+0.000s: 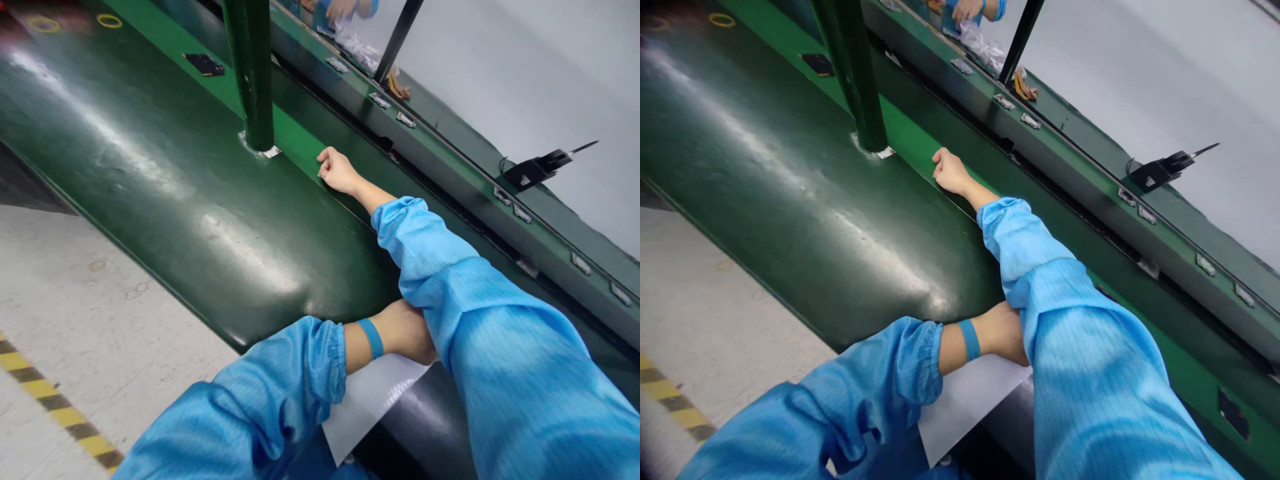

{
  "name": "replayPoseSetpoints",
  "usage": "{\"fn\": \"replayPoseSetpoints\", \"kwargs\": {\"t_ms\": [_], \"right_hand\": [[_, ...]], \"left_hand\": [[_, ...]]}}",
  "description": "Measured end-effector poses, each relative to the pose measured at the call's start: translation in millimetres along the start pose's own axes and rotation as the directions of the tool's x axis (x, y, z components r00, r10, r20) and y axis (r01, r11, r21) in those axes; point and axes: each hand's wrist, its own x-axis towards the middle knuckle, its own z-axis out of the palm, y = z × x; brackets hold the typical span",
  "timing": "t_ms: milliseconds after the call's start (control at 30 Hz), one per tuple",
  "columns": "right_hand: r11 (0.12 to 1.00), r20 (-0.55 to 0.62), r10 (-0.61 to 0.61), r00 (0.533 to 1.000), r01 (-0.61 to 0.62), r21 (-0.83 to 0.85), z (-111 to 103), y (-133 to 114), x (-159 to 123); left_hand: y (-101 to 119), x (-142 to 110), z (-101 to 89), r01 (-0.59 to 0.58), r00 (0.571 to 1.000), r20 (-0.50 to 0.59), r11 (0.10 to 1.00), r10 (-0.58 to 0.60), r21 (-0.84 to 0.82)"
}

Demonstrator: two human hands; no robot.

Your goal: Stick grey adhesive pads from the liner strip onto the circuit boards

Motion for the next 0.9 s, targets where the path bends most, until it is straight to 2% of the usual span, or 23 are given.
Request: {"fn": "replayPoseSetpoints", "kwargs": {"t_ms": [67, 233, 467, 633, 700, 767, 833, 900], "right_hand": [[1.000, -0.015, 0.003, 1.000, -0.004, -0.014, -1, 4, -2], [0.999, -0.037, 0.018, 0.999, -0.019, -0.028, -3, 6, -11], [0.995, -0.046, 0.049, 0.998, -0.053, -0.090, -12, 1, -30], [0.971, -0.002, 0.041, 0.999, -0.040, -0.234, -15, -6, -44], [0.937, -0.009, 0.082, 0.997, -0.080, -0.340, -15, -10, -48], [0.887, -0.078, 0.158, 0.984, -0.176, -0.427, -19, -13, -51], [0.848, -0.168, 0.259, 0.951, -0.307, -0.432, -26, -14, -53], [0.840, -0.211, 0.350, 0.913, -0.406, -0.360, -37, -11, -57]], "left_hand": [[-1, 1, 10.1, -0.051, 0.995, -0.087, 0.996, 0.045, -0.068], [-1, 4, 29.7, -0.049, 0.990, -0.137, 0.989, 0.030, -0.138], [-3, 5, 34.7, -0.071, 0.970, -0.239, 0.988, 0.036, -0.137], [-3, 7, 36.2, -0.043, 0.972, -0.236, 0.981, -0.003, -0.187], [-2, 6, 35.8, -0.030, 0.976, -0.218, 0.980, -0.014, -0.197], [-2, 5, 33.8, -0.022, 0.981, -0.192, 0.979, -0.018, -0.205], [-2, 5, 29.8, -0.019, 0.987, -0.163, 0.977, -0.016, -0.212], [-2, 4, 24.1, -0.009, 0.993, -0.117, 0.974, -0.018, -0.229]]}}
